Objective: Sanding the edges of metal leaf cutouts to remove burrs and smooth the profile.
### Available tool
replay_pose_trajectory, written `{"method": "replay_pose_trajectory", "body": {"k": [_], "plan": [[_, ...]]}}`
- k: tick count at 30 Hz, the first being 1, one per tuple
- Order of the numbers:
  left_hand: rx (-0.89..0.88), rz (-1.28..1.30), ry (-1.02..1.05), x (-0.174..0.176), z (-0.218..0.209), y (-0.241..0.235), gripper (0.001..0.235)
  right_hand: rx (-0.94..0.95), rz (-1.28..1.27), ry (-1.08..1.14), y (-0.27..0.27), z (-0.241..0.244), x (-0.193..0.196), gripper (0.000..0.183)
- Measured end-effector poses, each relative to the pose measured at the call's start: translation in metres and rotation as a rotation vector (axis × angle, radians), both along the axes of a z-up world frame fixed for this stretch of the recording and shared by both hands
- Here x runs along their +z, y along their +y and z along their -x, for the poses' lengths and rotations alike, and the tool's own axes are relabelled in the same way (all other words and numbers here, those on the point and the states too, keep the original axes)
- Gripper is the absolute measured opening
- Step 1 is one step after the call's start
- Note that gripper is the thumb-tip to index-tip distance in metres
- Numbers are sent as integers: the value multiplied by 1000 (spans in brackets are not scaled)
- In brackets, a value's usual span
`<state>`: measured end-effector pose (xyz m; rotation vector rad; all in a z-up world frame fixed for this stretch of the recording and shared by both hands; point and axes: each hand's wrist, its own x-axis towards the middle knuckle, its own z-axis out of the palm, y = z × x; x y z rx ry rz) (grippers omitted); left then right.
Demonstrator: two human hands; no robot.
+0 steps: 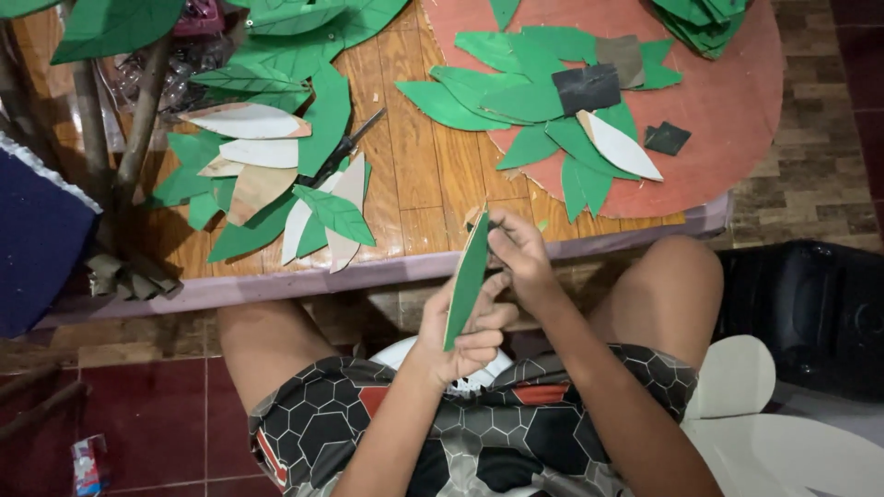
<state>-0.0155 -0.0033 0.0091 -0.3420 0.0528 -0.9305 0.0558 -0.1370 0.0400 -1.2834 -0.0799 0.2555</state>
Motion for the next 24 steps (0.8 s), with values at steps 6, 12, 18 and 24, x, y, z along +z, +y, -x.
{"method": "replay_pose_trajectory", "body": {"k": [6, 12, 18, 24], "plan": [[-26, 26, 3, -36, 6, -16, 60, 28, -33, 13, -5, -9, 6, 8], [214, -1276, -170, 45, 1, 9, 57, -26, 84, 79, -5, -17, 17, 13], [527, -1523, -379, 30, -14, 10, 20, -91, 161, 140, -19, -27, 3, 16], [518, -1528, -343, 32, -12, 9, 17, -40, 224, 74, -25, -27, 10, 14]]}}
